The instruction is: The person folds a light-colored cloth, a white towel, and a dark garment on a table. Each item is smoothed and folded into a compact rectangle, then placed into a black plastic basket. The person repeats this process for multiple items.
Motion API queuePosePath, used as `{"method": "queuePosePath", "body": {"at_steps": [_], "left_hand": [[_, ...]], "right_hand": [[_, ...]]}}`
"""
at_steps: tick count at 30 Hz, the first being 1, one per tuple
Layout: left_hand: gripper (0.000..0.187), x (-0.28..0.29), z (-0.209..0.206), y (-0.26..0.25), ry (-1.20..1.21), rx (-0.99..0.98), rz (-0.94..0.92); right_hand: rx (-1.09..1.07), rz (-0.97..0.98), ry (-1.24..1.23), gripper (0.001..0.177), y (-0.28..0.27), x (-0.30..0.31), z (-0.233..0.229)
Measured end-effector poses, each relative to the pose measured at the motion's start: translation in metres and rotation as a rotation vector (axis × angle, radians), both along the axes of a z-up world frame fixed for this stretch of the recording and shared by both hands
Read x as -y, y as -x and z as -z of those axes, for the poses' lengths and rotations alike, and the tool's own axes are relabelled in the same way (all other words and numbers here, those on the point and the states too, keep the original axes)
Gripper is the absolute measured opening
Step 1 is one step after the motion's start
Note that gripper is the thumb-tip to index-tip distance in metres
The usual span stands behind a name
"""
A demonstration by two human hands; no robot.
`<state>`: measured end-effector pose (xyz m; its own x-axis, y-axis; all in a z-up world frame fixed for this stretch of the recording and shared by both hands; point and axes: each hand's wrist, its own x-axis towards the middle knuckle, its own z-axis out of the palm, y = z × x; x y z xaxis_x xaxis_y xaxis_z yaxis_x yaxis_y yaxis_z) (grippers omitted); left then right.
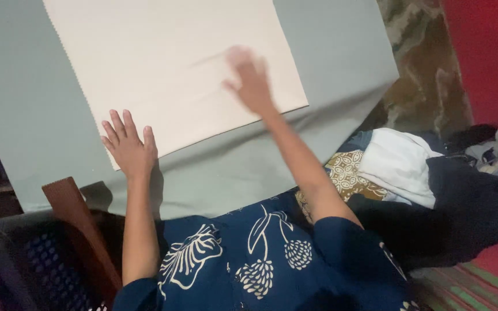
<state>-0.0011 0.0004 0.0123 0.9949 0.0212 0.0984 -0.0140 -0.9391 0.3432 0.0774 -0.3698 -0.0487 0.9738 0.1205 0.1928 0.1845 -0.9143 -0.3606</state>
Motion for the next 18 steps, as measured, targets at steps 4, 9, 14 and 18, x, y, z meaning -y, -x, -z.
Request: {"method": "queuePosePath", "body": {"at_steps": [4, 9, 14, 18], "left_hand": [[0.065, 0.005, -0.003, -0.001, 0.031, -0.014, -0.011], [0.074, 0.029, -0.028, -0.010, 0.121, -0.178, -0.072], [0.061, 0.089, -0.005, -0.045, 0.061, -0.042, 0.276], [0.061, 0.083, -0.014, -0.065, -0.024, -0.085, 0.318]], "right_hand": [[0.035, 0.215, 0.074, 0.069, 0.002, 0.067, -0.026], [-0.108, 0.501, 0.492, 0.075, 0.012, 0.037, -0.025], [-0.105, 0.114, 0.136, 0.076, 0.032, -0.071, -0.028], [-0.150, -0.001, 0.103, 0.070, 0.027, -0.061, -0.027]]}}
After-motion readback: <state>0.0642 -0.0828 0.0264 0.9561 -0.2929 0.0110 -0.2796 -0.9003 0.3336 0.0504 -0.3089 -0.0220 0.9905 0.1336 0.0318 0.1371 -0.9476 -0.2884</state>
